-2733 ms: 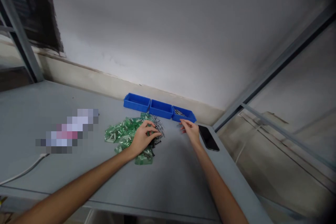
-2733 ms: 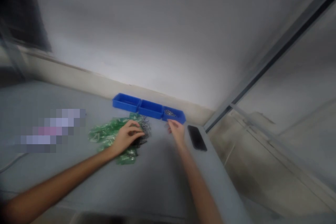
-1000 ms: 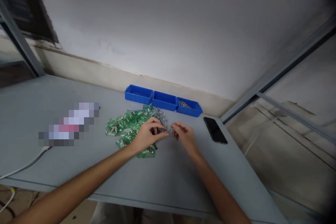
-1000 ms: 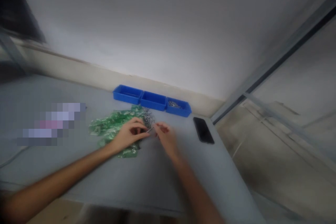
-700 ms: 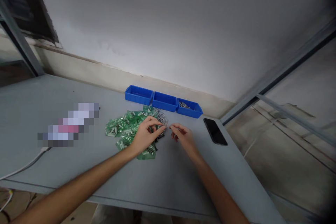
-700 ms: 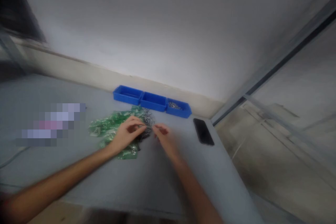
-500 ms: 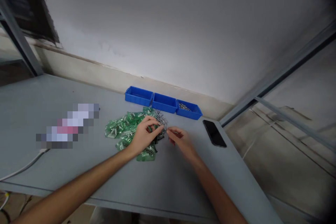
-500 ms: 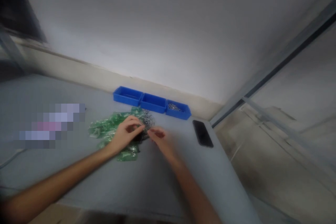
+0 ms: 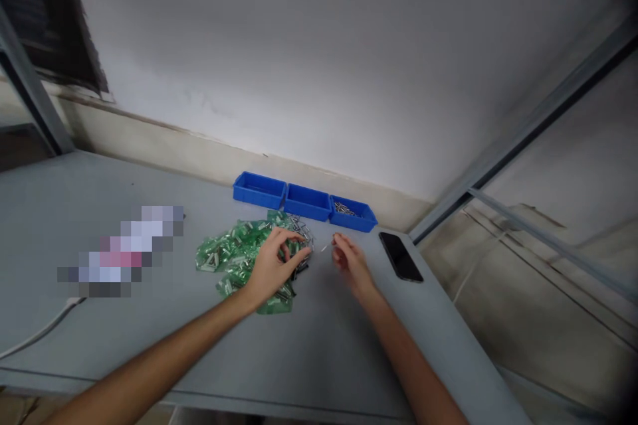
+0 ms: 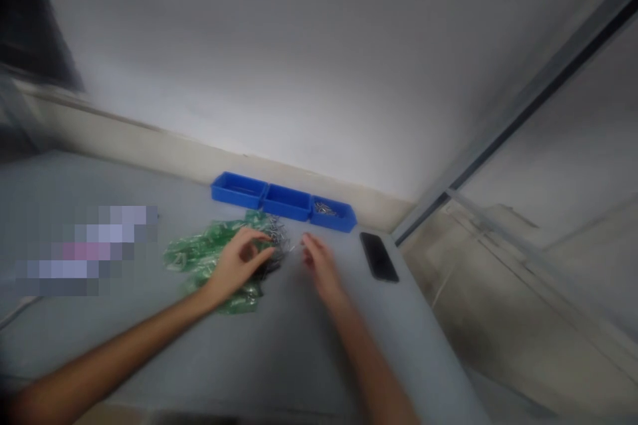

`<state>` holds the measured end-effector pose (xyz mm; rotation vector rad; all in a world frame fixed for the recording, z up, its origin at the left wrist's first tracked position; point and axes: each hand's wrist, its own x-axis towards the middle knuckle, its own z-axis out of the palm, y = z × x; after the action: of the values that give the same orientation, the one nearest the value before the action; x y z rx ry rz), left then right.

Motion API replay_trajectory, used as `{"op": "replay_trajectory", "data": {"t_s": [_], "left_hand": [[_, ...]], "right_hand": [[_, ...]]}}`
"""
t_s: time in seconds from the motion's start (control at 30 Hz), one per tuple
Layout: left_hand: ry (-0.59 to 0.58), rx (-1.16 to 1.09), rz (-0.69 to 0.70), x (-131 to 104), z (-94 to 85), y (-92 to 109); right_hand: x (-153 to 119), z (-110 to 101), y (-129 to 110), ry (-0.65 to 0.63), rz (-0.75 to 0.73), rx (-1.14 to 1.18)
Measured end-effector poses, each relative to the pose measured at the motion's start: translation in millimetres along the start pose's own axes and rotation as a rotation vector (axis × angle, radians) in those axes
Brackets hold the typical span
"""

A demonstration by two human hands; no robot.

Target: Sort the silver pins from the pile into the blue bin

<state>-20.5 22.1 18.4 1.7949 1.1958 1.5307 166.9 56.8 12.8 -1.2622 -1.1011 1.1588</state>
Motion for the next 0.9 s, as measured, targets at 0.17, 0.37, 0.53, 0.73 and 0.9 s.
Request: {"op": "replay_trajectory", "data": {"t_s": [0.17, 0.37, 0.53, 0.73, 0.9], "left_hand": [[-0.006, 0.026, 0.016, -0.3, 0.0, -3.6], [-0.039, 0.035, 0.049, -2.3, 2.3, -9.3], [0.024, -0.042, 0.062, 1.6, -1.0, -11.9], [0.083, -0.068, 0.045, 5.6, -6.0, -7.5], [0.063, -0.054, 0.074, 1.6, -0.7, -10.2]], "right_hand": [[38.1, -35.3, 3.4, 0.161, -0.111, -0.086], [75.4, -46.7, -15.9, 0.228, -0.168, -0.058], [76.2, -39.3, -7.6, 0.097, -0.191, -0.233], [43.4, -24.6, 29.6, -0.131, -0.291, -0.604], [34.4, -14.5, 35.1, -0.116, -0.434, -0.895]]}}
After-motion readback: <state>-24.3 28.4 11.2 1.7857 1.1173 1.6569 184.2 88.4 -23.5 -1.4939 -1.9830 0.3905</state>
